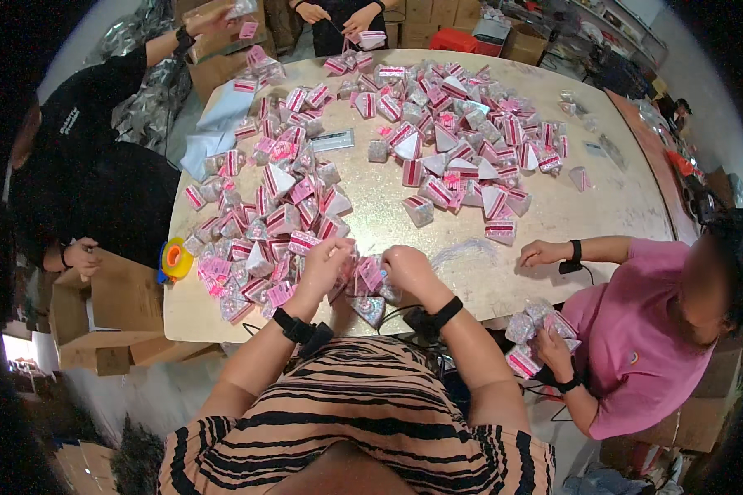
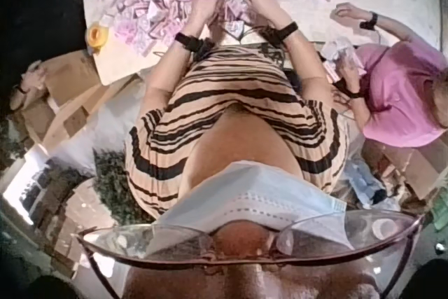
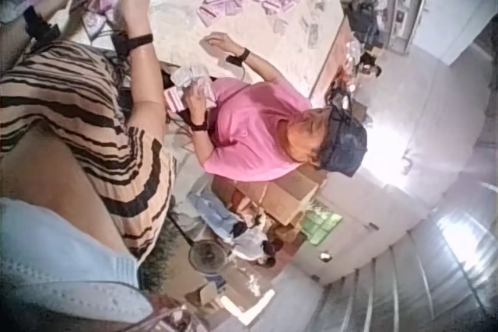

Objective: The person repeatedly picks small bubble-wrapped items from a pile on a table, places them into clear plastic bags, and seals the bags. They then place the sealed packages onto a growing pile of finished items.

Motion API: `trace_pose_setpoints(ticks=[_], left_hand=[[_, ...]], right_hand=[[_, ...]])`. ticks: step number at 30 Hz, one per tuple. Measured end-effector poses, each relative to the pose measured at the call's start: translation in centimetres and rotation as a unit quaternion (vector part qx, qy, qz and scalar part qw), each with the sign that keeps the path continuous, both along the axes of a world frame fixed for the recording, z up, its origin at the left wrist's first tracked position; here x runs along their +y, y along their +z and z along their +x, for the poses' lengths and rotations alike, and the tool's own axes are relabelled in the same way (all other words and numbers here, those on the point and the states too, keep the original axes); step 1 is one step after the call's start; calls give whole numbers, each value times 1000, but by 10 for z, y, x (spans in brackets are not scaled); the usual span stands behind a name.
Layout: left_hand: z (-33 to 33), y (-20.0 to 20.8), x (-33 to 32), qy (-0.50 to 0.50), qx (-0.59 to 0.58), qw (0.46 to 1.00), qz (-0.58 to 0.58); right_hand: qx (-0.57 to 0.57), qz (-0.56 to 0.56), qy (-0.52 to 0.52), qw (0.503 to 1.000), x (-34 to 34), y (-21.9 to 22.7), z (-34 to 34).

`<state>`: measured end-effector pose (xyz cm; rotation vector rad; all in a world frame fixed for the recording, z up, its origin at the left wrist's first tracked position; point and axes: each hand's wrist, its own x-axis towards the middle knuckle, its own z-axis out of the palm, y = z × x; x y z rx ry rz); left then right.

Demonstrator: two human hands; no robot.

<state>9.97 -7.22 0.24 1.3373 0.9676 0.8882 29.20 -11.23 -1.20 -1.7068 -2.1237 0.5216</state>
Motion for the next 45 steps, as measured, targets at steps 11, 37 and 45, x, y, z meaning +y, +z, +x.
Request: trace_pose_setpoints(ticks=[11,37,45], left_hand=[[13,-37,14,-29,137,981,135],[23,-7,4,-42,72,991,109],[22,7,1,-111,-19,993,-31]], right_hand=[[52,110,-23,992,3,7,-41],[84,124,-37,988,-25,46,-15],[187,157,-87,966,-15,43,-23]])
